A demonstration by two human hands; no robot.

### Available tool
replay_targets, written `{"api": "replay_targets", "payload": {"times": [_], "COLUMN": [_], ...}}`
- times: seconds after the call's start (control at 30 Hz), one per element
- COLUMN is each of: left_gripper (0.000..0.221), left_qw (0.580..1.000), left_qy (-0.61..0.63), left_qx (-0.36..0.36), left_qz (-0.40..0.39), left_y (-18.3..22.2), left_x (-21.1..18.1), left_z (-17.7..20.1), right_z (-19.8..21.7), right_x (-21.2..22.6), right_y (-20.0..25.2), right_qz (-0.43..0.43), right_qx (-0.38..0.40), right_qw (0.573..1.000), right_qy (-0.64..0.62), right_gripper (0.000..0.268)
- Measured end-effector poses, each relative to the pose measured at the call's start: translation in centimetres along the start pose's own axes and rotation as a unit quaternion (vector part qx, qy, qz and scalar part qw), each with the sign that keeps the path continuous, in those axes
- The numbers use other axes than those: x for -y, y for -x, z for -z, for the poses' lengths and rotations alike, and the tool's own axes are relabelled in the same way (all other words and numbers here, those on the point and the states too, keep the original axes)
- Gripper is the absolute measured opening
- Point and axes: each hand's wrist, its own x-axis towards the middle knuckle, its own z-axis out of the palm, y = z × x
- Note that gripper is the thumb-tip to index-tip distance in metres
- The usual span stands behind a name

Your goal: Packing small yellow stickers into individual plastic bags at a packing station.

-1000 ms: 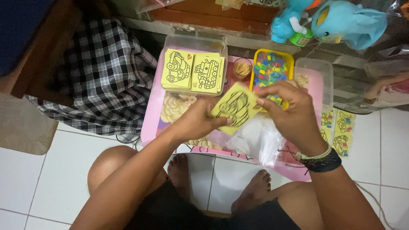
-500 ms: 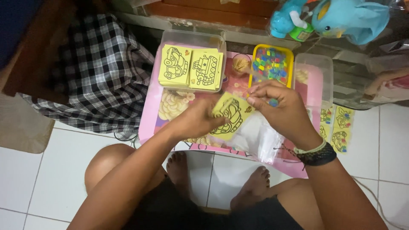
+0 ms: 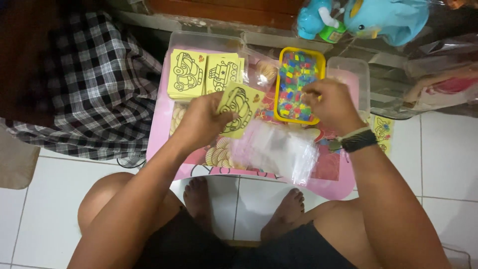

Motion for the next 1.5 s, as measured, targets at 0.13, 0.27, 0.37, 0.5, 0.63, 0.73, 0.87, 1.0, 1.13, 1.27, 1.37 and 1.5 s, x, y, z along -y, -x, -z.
{"api": "replay_targets", "payload": {"times": [0.13, 0.27, 0.37, 0.5, 0.63, 0.73, 0.87, 1.0, 1.13, 1.27, 1.37, 1.5], "left_gripper": [0.025, 0.024, 0.024, 0.024, 0.024, 0.024, 0.026, 0.026, 0.03, 0.032, 0.029, 0.025], "left_qw": [1.0, 1.0, 1.0, 1.0, 0.999, 0.999, 0.999, 0.999, 0.999, 0.998, 0.994, 0.984], "left_qy": [-0.011, 0.001, 0.011, 0.016, 0.015, 0.028, 0.033, 0.042, 0.041, 0.024, 0.002, -0.023], "left_qx": [-0.021, -0.02, -0.019, -0.016, -0.024, -0.018, -0.017, -0.017, -0.016, -0.01, -0.006, -0.001], "left_qz": [-0.014, -0.019, -0.02, -0.017, -0.022, -0.018, -0.018, -0.014, -0.007, -0.063, -0.112, -0.177], "left_y": [-0.6, -0.3, 0.1, 0.2, 0.5, 0.5, 0.7, 1.0, 1.5, 0.9, 0.6, 0.6], "left_x": [0.3, -0.3, -0.7, -0.4, -0.5, -0.5, -0.7, -0.9, -1.8, -0.8, 0.6, 0.4], "left_z": [0.1, 0.1, 0.1, 0.8, 1.2, 1.4, 1.5, 1.8, 1.5, -0.1, -1.4, -1.9], "right_z": [-3.0, -5.4, -6.4, -6.1, -5.7, -4.0, -1.0, 1.2, 4.1, 5.5, 5.8, 5.5], "right_x": [-1.3, -1.8, -2.6, -2.6, -4.1, -3.1, -1.6, 0.2, 6.0, 11.0, 13.1, 13.3], "right_y": [-0.2, -0.9, -0.9, -1.2, -1.1, -1.2, -1.4, -1.2, 0.5, 2.3, 2.8, 2.5], "right_qz": [-0.003, -0.021, 0.002, 0.003, -0.005, -0.02, -0.064, -0.183, -0.109, 0.008, 0.07, 0.121], "right_qx": [0.031, 0.042, 0.012, 0.008, 0.009, 0.034, 0.007, -0.047, -0.08, -0.119, -0.155, -0.21], "right_qw": [0.992, 0.979, 0.975, 0.978, 0.974, 0.969, 0.996, 0.959, 0.936, 0.948, 0.952, 0.953], "right_qy": [0.123, 0.199, 0.222, 0.207, 0.225, 0.242, 0.058, -0.21, -0.324, -0.296, -0.256, -0.182], "right_gripper": [0.034, 0.062, 0.044, 0.019, 0.011, 0.003, 0.008, 0.025, 0.042, 0.015, 0.009, 0.009]}}
